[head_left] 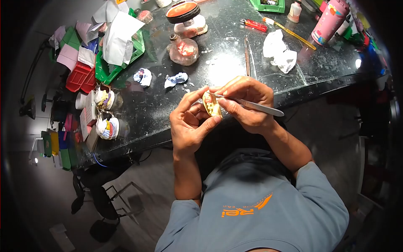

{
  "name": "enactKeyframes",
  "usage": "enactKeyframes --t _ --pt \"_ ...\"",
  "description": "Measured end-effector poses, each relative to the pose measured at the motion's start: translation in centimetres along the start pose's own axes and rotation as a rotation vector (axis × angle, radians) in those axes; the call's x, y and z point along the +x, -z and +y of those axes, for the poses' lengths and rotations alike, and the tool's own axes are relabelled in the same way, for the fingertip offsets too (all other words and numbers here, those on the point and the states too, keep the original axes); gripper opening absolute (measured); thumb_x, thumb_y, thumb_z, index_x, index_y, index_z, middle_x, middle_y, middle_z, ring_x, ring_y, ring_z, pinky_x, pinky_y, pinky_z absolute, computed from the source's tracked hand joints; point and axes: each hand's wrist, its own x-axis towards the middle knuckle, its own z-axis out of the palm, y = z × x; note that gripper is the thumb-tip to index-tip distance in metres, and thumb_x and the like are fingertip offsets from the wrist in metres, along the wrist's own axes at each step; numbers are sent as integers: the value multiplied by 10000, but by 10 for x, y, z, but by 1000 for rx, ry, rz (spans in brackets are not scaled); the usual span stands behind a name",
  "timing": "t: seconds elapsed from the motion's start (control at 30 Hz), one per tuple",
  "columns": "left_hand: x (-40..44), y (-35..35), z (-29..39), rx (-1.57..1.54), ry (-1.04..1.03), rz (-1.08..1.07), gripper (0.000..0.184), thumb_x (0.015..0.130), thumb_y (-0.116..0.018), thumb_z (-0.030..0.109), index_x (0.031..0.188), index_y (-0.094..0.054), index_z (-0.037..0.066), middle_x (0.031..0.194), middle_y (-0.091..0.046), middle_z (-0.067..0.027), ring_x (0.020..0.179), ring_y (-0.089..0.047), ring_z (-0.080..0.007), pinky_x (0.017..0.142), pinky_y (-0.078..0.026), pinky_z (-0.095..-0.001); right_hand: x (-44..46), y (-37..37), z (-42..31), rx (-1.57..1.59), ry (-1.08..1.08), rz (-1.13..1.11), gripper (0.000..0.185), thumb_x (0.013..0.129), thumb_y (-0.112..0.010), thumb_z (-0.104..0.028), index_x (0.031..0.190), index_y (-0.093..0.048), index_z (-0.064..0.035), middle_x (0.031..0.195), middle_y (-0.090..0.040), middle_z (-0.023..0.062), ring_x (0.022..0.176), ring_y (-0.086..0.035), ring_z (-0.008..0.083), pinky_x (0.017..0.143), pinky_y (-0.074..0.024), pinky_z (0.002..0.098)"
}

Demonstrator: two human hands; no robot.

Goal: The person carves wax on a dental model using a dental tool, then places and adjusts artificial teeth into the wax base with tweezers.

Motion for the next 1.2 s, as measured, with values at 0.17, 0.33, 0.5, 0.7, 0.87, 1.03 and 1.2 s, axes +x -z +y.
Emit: enactKeyframes --t 0.17,0.33,0.5,0.7,0.87,1.03,1.2 --pt "8 8 -1 115 -38 -72 666 803 -890 -65 1412 -621 -70 1263 -622 -99 1017 -736 -158 831 -611 -257 2 12 3 -30 -10 -47 139 911 -759 105 1024 -709 40 1033 -754 159 1099 -759 255 978 -601 368" --pt "5 14 -5 136 -57 -93 688 783 -906 -54 1414 -632 -53 1262 -626 -95 981 -714 -122 792 -578 -237 0 11 0 -25 -33 -61 122 877 -728 116 971 -711 39 970 -741 151 968 -753 214 1047 -597 451" --pt "-1 18 -4 194 -68 -115 699 772 -878 -69 1421 -617 -85 1275 -619 -115 1110 -685 -186 933 -582 -304 2 14 0 -163 78 -125 121 812 -725 123 872 -685 25 872 -718 143 850 -734 183 995 -632 492" --pt "-1 17 -5 182 -98 -107 717 750 -921 -35 1416 -656 -32 1247 -621 -81 955 -632 -70 804 -534 -215 2 12 0 -216 129 -121 185 778 -747 140 795 -626 1 835 -713 145 805 -747 190 921 -664 466" --pt "-2 19 -4 191 -92 -112 716 750 -912 -28 1419 -657 -30 1249 -616 -80 941 -614 -62 791 -510 -209 2 14 0 -248 146 -156 189 786 -737 149 806 -624 -2 829 -715 145 806 -757 200 942 -650 504" --pt "-3 19 -4 187 -93 -112 717 745 -896 -41 1421 -659 -30 1247 -612 -82 930 -598 -56 783 -496 -205 3 15 -1 -262 147 -171 193 778 -745 148 807 -628 -3 826 -719 146 810 -760 197 932 -657 497" --pt "-3 19 -2 196 -82 -111 710 743 -888 -38 1417 -665 -30 1246 -612 -82 925 -589 -54 779 -489 -202 3 17 -2 -290 158 -210 199 795 -698 173 823 -623 -8 835 -721 164 844 -780 224 974 -636 549"
